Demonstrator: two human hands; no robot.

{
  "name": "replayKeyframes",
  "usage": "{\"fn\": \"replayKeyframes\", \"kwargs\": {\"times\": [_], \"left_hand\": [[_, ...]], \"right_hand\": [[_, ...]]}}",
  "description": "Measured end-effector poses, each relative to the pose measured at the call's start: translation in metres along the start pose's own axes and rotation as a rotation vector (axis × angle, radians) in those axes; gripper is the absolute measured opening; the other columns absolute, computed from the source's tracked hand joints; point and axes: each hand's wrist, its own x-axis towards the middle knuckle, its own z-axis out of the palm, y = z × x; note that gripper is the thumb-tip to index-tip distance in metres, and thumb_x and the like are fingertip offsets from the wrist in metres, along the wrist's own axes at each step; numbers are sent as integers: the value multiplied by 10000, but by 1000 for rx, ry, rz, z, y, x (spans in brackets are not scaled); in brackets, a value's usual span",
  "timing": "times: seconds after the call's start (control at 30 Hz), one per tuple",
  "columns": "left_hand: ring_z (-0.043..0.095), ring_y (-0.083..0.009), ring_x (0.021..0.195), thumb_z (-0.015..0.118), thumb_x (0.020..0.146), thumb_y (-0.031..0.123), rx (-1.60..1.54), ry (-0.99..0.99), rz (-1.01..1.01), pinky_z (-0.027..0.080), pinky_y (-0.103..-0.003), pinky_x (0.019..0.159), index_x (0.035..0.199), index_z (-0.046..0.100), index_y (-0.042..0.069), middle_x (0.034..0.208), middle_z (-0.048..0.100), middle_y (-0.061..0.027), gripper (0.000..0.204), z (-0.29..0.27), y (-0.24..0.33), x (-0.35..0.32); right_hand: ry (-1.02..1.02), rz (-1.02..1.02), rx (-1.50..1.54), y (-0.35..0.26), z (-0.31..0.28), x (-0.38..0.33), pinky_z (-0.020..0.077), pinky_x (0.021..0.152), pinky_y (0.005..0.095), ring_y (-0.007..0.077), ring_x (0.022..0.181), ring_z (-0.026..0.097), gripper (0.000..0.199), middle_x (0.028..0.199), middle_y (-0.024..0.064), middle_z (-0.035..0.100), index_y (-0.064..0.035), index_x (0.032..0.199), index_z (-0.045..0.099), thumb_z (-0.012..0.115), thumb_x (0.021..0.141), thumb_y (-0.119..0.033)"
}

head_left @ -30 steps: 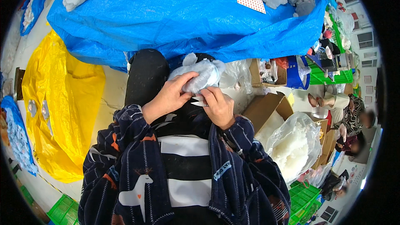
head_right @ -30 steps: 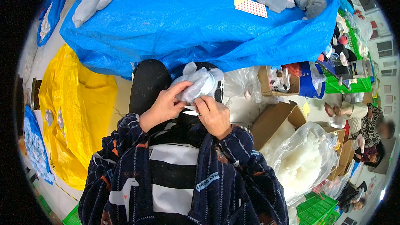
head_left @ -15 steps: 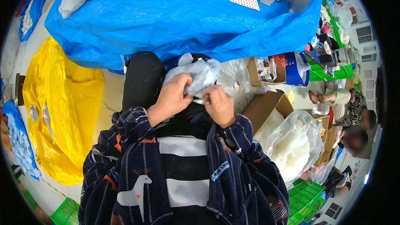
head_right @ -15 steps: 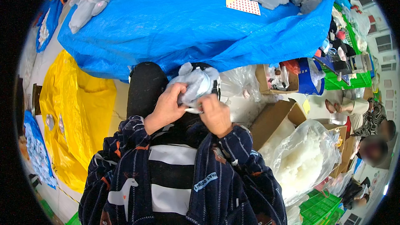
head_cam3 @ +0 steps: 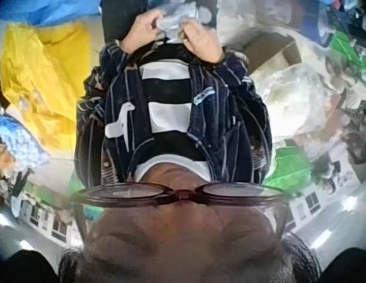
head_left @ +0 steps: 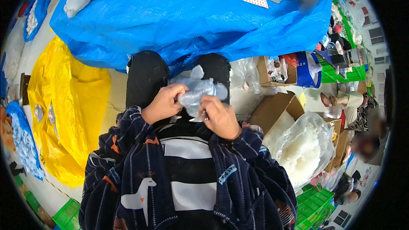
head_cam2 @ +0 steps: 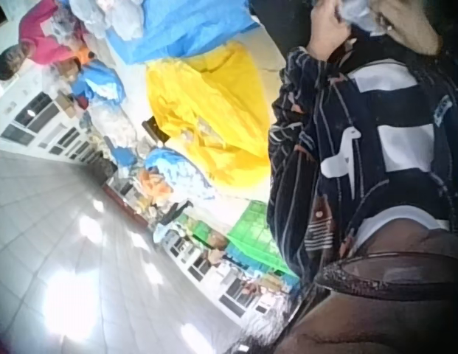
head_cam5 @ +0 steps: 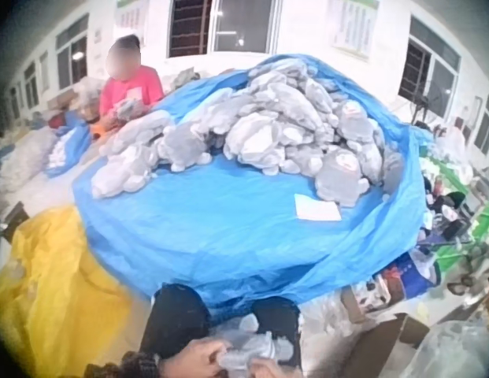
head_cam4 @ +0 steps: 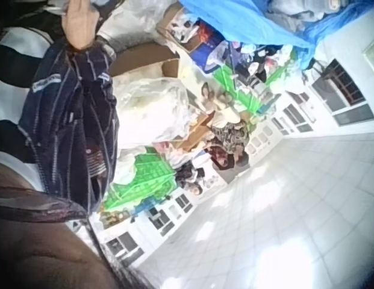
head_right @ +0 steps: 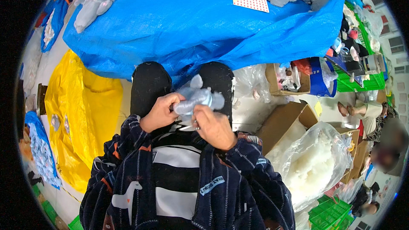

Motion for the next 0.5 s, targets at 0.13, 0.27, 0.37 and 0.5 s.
{"fn": "replayKeyframes", "kwargs": {"times": [0.13,0.27,0.37,0.5], "left_hand": [[569,-165,741,642,720,-54,-20,11,27,462,-259,624,787,444,12,980,586,-131,219,-4,-8,-9],[577,-304,916,736,678,71,333,157,268,493,-341,756,930,544,34,1069,545,-137,319,-4,31,-26],[566,-316,930,759,648,108,426,171,326,495,-367,758,1053,552,33,1058,541,-121,461,9,42,-29],[562,-317,936,737,644,70,418,187,312,496,-374,756,1055,540,26,1054,539,-123,458,21,38,-18]], "right_hand": [[10,84,105,-7,11,-7,512,592,370,293,704,626,287,998,91,571,-42,898,506,681,678,10],[171,199,167,-4,15,-1,512,583,360,291,697,628,265,991,98,595,-34,893,508,666,693,40],[187,180,227,-8,17,2,509,572,334,262,671,626,256,974,99,594,-30,882,516,677,697,45],[207,190,248,-5,17,-1,506,562,312,237,652,619,244,954,103,593,-23,882,518,682,712,41]]}}
